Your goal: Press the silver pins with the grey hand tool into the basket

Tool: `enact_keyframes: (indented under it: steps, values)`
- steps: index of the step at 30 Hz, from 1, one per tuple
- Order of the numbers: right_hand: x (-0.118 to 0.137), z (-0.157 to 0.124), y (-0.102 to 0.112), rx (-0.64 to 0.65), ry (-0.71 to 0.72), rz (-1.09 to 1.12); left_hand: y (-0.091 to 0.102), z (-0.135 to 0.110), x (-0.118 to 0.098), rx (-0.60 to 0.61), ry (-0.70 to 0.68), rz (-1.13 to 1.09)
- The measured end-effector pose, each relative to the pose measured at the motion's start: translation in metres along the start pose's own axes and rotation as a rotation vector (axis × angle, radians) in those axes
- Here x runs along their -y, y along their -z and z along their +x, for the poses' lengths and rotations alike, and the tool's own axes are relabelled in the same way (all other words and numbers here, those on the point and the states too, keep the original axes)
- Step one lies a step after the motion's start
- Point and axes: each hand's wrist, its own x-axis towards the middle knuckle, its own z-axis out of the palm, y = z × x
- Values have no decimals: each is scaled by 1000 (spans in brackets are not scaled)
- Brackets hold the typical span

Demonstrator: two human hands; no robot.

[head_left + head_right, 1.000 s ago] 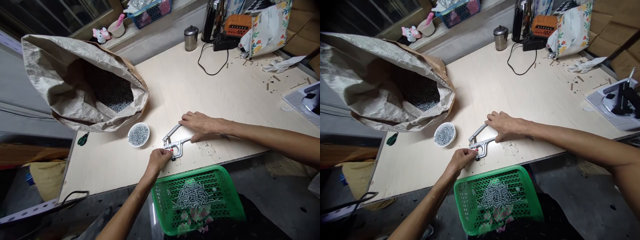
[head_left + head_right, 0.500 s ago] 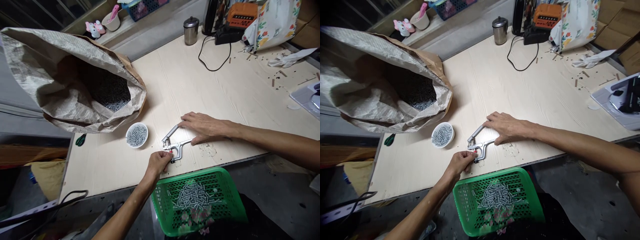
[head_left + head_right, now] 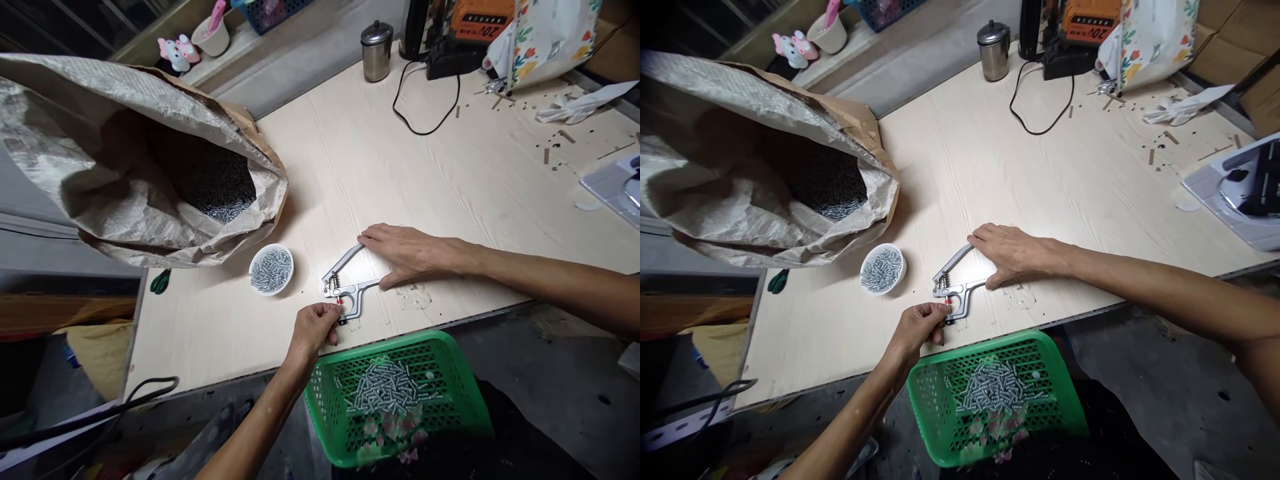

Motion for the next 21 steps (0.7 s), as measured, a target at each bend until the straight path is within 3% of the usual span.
enact_keyframes:
  steps: [4, 6, 8, 11, 13, 15, 18, 21]
  values:
    - [10, 3, 5, 47, 3, -66, 0, -1, 3, -17, 3, 29]
    - [14, 2, 5, 41, 24, -88, -1, -8, 2, -70, -47, 157]
    - [16, 0, 3, 36, 43, -99, -4, -15, -2, -218, -187, 395]
    - [19, -3, 0, 29, 40, -97, -14, -18, -13, -382, -551, 735]
    - [21, -4, -1, 28, 12, -84, -21, -8, -23, -330, -784, 870]
    - [23, -3, -1, 33, -33, -66, -25, 8, -32, -214, -923, 969]
    - [25, -4, 1, 53, -106, -94, -27, 27, -43, -94, -949, 1080]
    - [26, -7, 3, 46, -132, -187, -26, 31, -50, -90, -941, 1132]
